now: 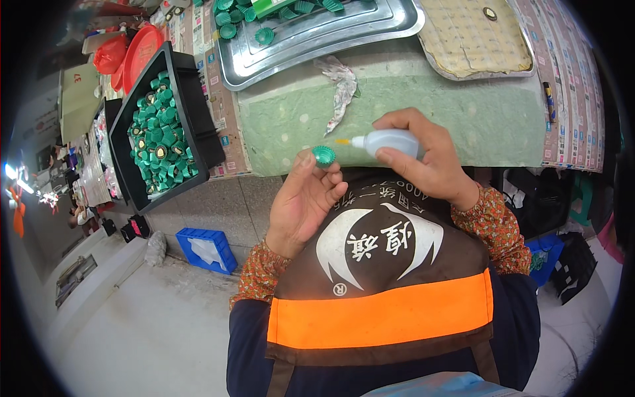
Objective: The person applies glue from a small bottle into green plastic bottle caps and then presses a small round metallic disc into the center of each cap. The assembled caps are placed into a black plastic bin. The person occasionally moves trays of caps and discs to manage the workspace.
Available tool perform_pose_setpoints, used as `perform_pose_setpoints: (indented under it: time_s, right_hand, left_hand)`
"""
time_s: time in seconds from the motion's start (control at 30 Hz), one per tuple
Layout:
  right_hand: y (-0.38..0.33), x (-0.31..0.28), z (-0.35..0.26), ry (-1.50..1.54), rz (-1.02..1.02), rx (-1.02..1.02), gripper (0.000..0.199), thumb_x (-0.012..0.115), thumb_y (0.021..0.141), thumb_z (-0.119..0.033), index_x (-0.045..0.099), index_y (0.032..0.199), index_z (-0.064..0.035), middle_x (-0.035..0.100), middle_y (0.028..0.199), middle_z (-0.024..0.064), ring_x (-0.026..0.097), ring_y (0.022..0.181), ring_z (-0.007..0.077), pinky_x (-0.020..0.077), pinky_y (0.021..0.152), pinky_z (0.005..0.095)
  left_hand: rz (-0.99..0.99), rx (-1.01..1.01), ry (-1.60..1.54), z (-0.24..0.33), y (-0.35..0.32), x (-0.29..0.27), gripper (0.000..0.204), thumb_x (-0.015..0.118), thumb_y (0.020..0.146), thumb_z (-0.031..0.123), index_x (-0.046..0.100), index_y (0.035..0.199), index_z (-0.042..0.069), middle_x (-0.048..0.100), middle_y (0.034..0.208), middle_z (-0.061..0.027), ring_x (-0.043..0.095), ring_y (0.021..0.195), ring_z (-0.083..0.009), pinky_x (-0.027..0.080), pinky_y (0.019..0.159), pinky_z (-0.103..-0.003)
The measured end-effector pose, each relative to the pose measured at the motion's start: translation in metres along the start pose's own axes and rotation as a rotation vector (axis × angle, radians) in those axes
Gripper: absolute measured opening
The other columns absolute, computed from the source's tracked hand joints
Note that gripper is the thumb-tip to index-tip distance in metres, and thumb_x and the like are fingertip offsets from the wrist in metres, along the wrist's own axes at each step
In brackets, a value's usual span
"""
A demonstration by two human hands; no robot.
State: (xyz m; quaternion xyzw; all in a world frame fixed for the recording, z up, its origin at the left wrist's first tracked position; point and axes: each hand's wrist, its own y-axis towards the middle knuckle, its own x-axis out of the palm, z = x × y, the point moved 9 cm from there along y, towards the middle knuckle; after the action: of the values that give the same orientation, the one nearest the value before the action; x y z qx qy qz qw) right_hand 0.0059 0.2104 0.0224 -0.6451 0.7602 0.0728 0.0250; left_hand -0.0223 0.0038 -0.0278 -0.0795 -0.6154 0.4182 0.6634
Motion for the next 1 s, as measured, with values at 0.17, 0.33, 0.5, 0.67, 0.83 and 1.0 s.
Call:
perform_pose_setpoints:
  time_s: [0.17, 0.33, 0.5, 0.67, 0.83, 1.0]
  right_hand:
    - [0.001, 0.011, -0.021, -0.151, -0.04, -0.166, 0.032, 0.076, 0.085, -0.015, 0.064, 0.111, -0.0012, 0.069, 0.101, 0.0158, 0.066, 0.086, 0.0344, 0.0518, 0.076, 0.0416]
    - [0.0, 0.012, -0.02, -0.152, -0.028, -0.172, 0.032, 0.076, 0.085, -0.016, 0.064, 0.111, -0.001, 0.069, 0.101, 0.0158, 0.066, 0.086, 0.0344, 0.0515, 0.076, 0.0417]
    - [0.001, 0.009, -0.017, -0.118, -0.029, -0.136, 0.031, 0.075, 0.087, -0.016, 0.064, 0.112, -0.0022, 0.069, 0.102, 0.016, 0.066, 0.086, 0.0337, 0.0515, 0.077, 0.0409]
    - [0.003, -0.004, 0.003, 0.066, 0.052, 0.082, 0.03, 0.072, 0.088, -0.016, 0.063, 0.113, -0.0022, 0.068, 0.103, 0.0163, 0.066, 0.087, 0.0323, 0.0515, 0.079, 0.039]
    - [0.009, -0.021, 0.019, -0.187, 0.19, 0.053, 0.031, 0.071, 0.09, -0.019, 0.063, 0.114, -0.0013, 0.066, 0.101, 0.0188, 0.062, 0.09, 0.0368, 0.0496, 0.079, 0.0431]
    - [0.019, -0.008, 0.006, -0.471, 0.214, -0.122, 0.028, 0.067, 0.093, -0.022, 0.062, 0.111, -0.001, 0.066, 0.099, 0.0198, 0.058, 0.089, 0.0411, 0.044, 0.083, 0.0492]
  left_hand:
    - [0.006, 0.089, 0.19, 0.005, 0.0, 0.009, 0.022, 0.048, 0.109, 0.022, 0.052, 0.126, 0.009, 0.065, 0.11, -0.0138, 0.067, 0.1, -0.022, 0.061, 0.089, -0.038]
    - [0.055, 0.17, 0.344, 0.013, -0.003, 0.012, 0.021, 0.051, 0.108, 0.021, 0.048, 0.126, 0.01, 0.063, 0.11, -0.0115, 0.066, 0.1, -0.0186, 0.061, 0.09, -0.037]
    - [0.086, 0.262, 0.472, 0.02, -0.006, 0.017, 0.027, 0.057, 0.104, 0.014, 0.044, 0.128, 0.012, 0.06, 0.113, -0.0072, 0.063, 0.101, -0.0157, 0.06, 0.089, -0.037]
    - [0.116, 0.456, 0.663, 0.033, -0.008, 0.027, 0.036, 0.06, 0.098, 0.0, 0.042, 0.128, 0.011, 0.055, 0.118, -0.007, 0.06, 0.105, -0.0164, 0.059, 0.091, -0.037]
    - [0.109, 0.688, 0.832, 0.051, -0.014, 0.033, 0.04, 0.06, 0.096, -0.004, 0.042, 0.129, 0.009, 0.054, 0.12, -0.0067, 0.06, 0.106, -0.0177, 0.059, 0.09, -0.037]
    - [0.192, 0.71, 0.848, 0.065, -0.017, 0.025, 0.048, 0.059, 0.094, -0.006, 0.043, 0.137, 0.009, 0.055, 0.12, -0.0051, 0.06, 0.105, -0.0158, 0.059, 0.089, -0.036]
